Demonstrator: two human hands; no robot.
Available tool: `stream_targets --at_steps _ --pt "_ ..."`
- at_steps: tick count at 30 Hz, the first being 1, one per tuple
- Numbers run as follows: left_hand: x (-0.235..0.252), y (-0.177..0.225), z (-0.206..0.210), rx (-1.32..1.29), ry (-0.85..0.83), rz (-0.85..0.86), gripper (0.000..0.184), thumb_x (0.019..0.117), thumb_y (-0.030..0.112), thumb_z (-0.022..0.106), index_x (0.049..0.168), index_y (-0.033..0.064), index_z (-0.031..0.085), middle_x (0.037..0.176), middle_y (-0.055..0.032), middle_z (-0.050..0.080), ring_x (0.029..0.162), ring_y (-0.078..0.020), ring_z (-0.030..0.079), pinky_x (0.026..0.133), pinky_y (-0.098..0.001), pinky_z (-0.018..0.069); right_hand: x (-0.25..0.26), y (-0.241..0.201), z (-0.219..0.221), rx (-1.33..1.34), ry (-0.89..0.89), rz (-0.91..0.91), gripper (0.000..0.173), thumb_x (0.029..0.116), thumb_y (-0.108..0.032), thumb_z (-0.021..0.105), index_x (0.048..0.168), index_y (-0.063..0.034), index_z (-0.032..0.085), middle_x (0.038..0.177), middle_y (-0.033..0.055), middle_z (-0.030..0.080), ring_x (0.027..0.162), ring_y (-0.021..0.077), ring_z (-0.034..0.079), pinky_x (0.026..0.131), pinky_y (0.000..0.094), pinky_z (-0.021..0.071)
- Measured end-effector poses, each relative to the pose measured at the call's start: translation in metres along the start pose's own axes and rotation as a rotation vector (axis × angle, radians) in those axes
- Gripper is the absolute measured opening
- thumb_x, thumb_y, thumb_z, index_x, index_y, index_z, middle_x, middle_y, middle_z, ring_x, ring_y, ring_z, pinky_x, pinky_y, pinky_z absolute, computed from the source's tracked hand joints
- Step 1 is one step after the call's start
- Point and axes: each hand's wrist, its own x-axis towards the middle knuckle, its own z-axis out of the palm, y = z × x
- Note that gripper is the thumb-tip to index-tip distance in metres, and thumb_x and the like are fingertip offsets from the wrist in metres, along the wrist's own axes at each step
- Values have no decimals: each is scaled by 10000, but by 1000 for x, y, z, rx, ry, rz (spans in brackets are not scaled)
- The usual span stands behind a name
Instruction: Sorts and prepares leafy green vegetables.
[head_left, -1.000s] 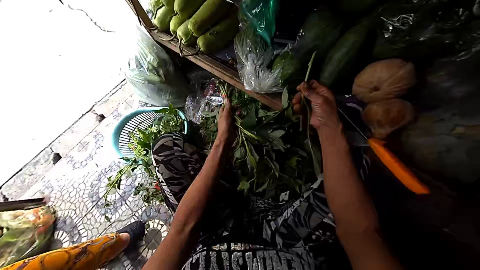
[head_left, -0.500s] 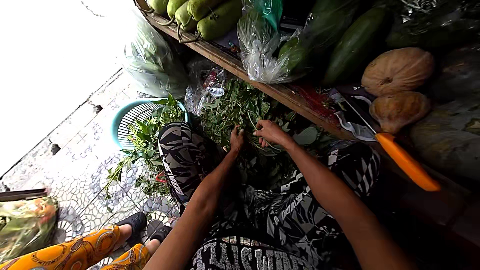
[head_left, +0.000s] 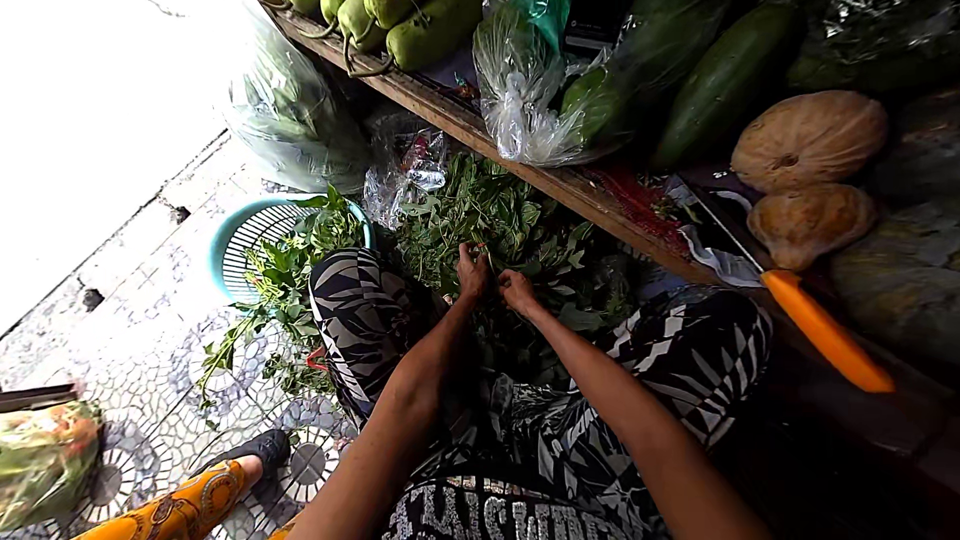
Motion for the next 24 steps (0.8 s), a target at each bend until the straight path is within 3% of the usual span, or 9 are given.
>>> stream_targets --at_steps 4,8,11,15,17,19,21,24 --pt "-5 3 6 47 23 -14 464 1061 240 548 1469 79 395 1263 -240 632 1060 -409 647 871 -589 522 -1 -4 -7 -2 20 27 311 1045 -104 568 1343 -16 570 1172 232 655 948 318 689 850 462 569" --pt "-14 18 12 47 36 -42 502 1073 255 510 1508 45 372 1269 -246 631 1120 -410 635 941 -589 513 -2 -10 -12 -117 105 -12 314 1052 -97 518 1348 -12 579 1194 235 668 1046 353 687 934 506 546" --pt "-13 25 14 48 39 -1 472 1069 187 511 1485 5 384 1258 -257 632 1111 -396 647 959 -553 522 1 -17 -15 -152 143 -33 314 1048 -116 520 1333 1 583 1213 234 666 1100 353 671 969 508 525" --pt "-13 26 14 -9 25 -17 470 1060 160 526 1472 -22 392 1253 -270 640 1125 -381 655 983 -523 517 0 -16 -17 -128 164 -40 319 1038 -105 540 1332 10 583 1227 243 643 1054 351 677 926 508 547" --pt "-17 31 14 -24 -5 -24 458 1085 210 496 1465 -34 422 1242 -270 651 1144 -366 650 1015 -499 499 -2 -18 -19 -144 190 -40 310 1045 -115 531 1321 15 586 1238 245 641 1076 355 669 939 515 536" --pt "-23 35 14 -19 -51 -23 435 1101 271 462 1384 -54 521 1258 -282 628 1184 -372 619 1048 -505 469 -4 -25 -24 -173 211 -35 328 1065 -142 502 1338 29 562 1252 266 630 1099 376 660 954 529 525" --pt "-27 36 16 -31 -88 -30 450 1090 292 493 1373 -57 523 1293 -292 604 1221 -379 598 1071 -512 456 -7 -34 -32 -228 225 -31 353 1074 -149 483 1363 48 528 1281 289 611 1098 396 662 953 539 524" --pt "-39 46 16 -73 -94 -11 463 1084 234 512 1436 -62 452 1289 -312 611 1219 -393 610 1072 -516 456 -13 -42 -52 -236 168 -46 416 1025 -130 599 1389 46 500 1321 288 573 1052 370 648 899 511 530"
